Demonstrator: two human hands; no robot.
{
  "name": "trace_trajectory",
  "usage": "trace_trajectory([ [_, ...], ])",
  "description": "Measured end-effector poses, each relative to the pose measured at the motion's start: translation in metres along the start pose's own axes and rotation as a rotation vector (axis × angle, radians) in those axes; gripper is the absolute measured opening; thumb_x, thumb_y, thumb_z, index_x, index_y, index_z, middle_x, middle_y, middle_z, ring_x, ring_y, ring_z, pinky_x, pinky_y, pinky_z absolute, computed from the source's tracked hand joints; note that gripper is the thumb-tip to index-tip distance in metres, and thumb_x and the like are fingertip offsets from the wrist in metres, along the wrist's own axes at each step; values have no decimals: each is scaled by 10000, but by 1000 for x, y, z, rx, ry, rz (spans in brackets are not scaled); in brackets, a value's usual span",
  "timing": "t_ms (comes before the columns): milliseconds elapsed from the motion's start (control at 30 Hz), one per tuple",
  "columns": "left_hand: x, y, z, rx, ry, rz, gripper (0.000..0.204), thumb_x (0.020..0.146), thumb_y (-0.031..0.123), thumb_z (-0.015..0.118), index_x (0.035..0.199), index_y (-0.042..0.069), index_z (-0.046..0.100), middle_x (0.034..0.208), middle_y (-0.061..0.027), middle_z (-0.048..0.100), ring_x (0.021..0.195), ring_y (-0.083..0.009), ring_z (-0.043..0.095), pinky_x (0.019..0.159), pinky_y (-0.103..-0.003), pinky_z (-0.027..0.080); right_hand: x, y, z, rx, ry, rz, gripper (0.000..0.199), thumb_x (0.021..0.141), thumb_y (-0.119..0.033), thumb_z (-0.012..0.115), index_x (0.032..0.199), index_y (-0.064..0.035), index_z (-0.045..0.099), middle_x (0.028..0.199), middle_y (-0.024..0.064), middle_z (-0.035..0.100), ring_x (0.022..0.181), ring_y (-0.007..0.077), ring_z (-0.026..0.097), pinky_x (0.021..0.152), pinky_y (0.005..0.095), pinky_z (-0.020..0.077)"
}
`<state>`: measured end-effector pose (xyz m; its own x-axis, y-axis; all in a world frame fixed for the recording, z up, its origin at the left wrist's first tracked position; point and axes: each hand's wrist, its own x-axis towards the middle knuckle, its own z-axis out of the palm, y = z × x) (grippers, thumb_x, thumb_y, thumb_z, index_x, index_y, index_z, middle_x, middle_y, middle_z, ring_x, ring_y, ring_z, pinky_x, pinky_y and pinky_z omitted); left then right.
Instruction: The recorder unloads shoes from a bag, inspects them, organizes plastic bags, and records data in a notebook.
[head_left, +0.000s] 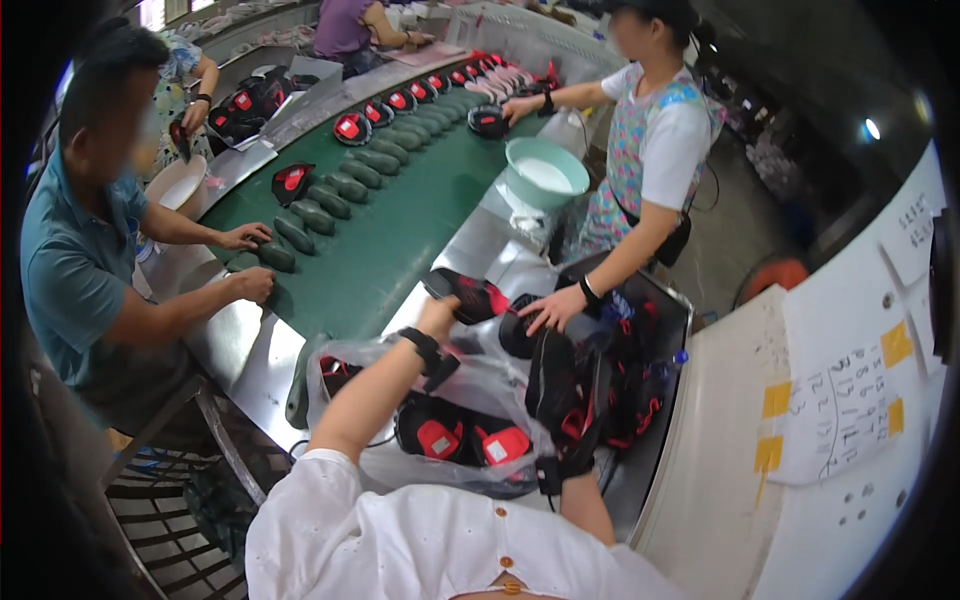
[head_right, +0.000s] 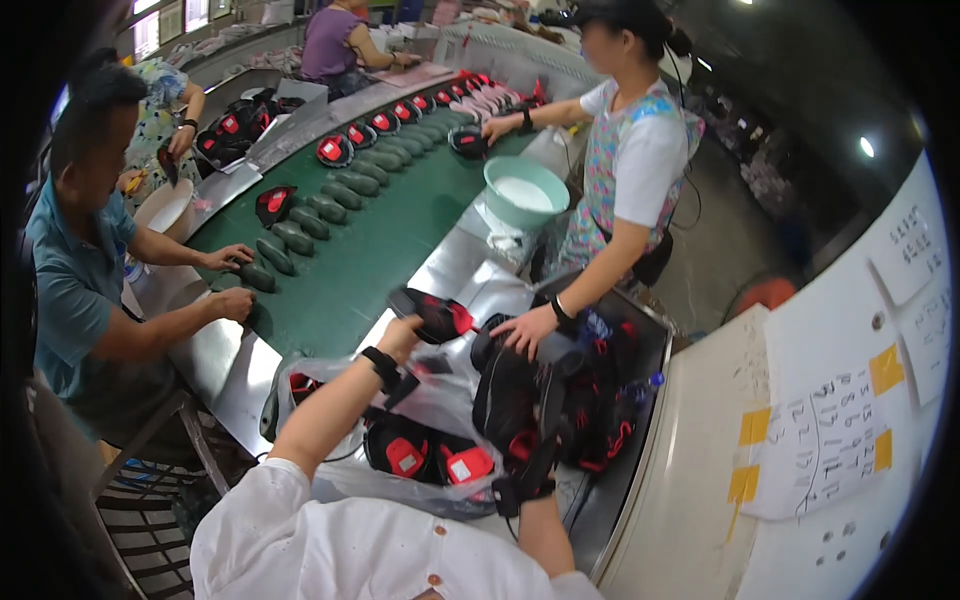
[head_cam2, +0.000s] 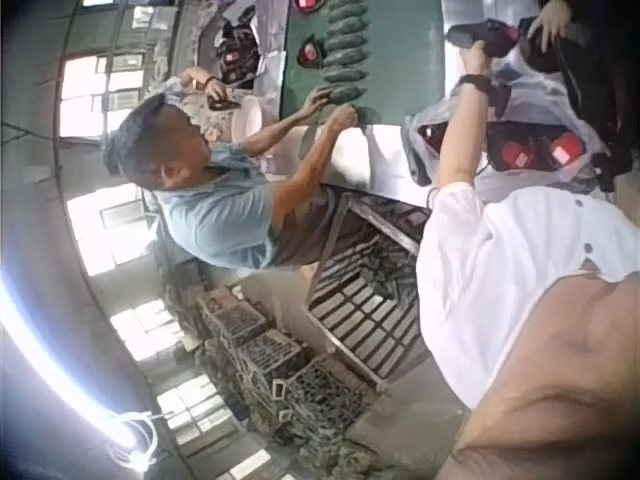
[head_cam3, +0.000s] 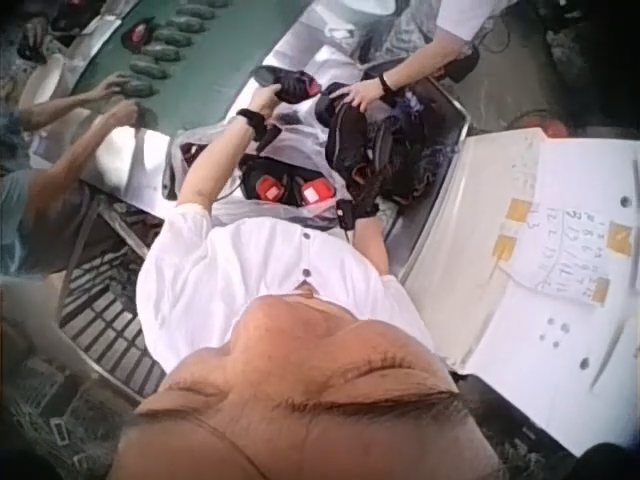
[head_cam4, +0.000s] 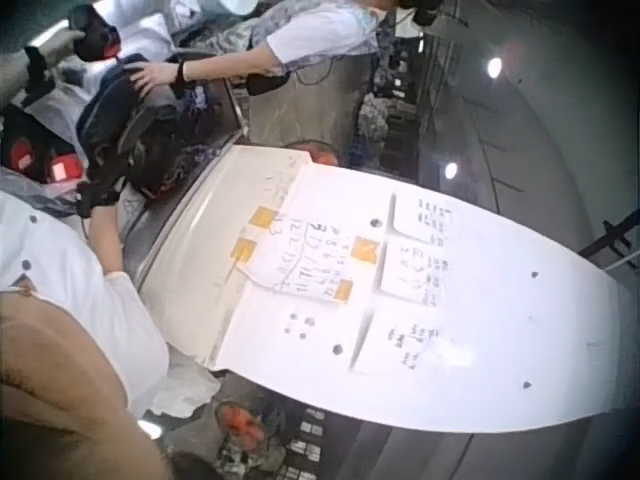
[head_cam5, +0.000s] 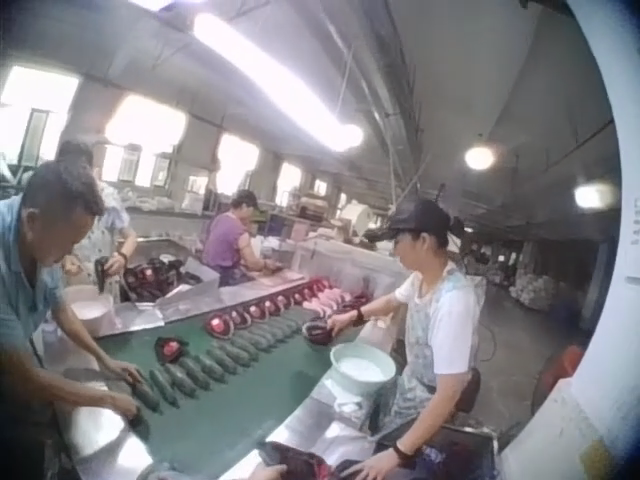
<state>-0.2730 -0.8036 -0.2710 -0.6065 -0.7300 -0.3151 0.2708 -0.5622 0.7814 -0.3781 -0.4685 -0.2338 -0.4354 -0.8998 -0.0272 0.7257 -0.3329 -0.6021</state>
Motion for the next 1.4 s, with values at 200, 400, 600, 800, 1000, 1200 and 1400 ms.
trace_trajectory([
  [200, -70, 8, 41, 99, -606, -541, 592, 892, 509, 419, 1308, 89, 391, 1203, -73, 497, 1104, -163, 476, 907, -333, 378, 17, -22, 41, -346, 338, -7, 272, 885, -189, 509, 1069, 6, 552, 993, 91, 623, 903, 214, 610, 798, 315, 486],
  [400, -122, 45, 18, 670, -414, 403, 907, 638, 156, 807, 1362, 52, 272, 1140, -144, 520, 1067, -218, 506, 942, -324, 382, 79, 21, 68, -1225, 249, -162, 307, 880, -119, 526, 1145, 13, 447, 1029, 77, 525, 897, 139, 508, 832, 288, 398],
  [600, -34, 126, -97, -203, 359, 235, 658, 742, 62, 695, 1265, 139, 301, 1053, -92, 537, 873, -196, 566, 733, -351, 490, 110, 58, 121, -838, 157, -90, 380, 907, -178, 499, 1244, -52, 379, 1241, 84, 409, 1075, 174, 497, 795, 288, 469],
  [800, 52, 217, -272, -176, 986, 853, 747, 712, 77, 722, 1307, 53, 270, 1221, -135, 427, 1054, -227, 468, 904, -343, 407, 70, 65, 110, -894, -84, 344, 225, 884, -117, 536, 1079, -5, 525, 1012, 72, 606, 946, 150, 587, 771, 269, 472],
  [1000, -4, 240, -207, 550, 510, 204, 584, 850, 210, 551, 1346, 67, 279, 1284, -184, 431, 1150, -274, 456, 959, -369, 366, 44, 66, 96, -911, -83, 368, 195, 887, -104, 523, 1053, -3, 541, 975, 66, 610, 870, 132, 584, 765, 246, 456],
  [1200, -128, 131, -87, 785, -833, -85, 281, 929, 216, 482, 1083, -4, 560, 1089, -99, 595, 1034, -184, 545, 892, -312, 422, 73, 82, 94, -1415, -329, 190, 206, 862, -148, 497, 951, 4, 605, 875, 126, 631, 841, 242, 609, 772, 315, 467],
  [1400, -167, 75, -119, 2100, -237, 448, 533, 652, 274, 719, 1100, 46, 544, 1241, -151, 458, 1234, -329, 340, 948, -413, 359, 125, 84, 75, -1901, -127, -496, 485, 797, -180, 569, 1221, 3, 422, 1095, 237, 548, 986, 371, 553, 839, 414, 444],
])
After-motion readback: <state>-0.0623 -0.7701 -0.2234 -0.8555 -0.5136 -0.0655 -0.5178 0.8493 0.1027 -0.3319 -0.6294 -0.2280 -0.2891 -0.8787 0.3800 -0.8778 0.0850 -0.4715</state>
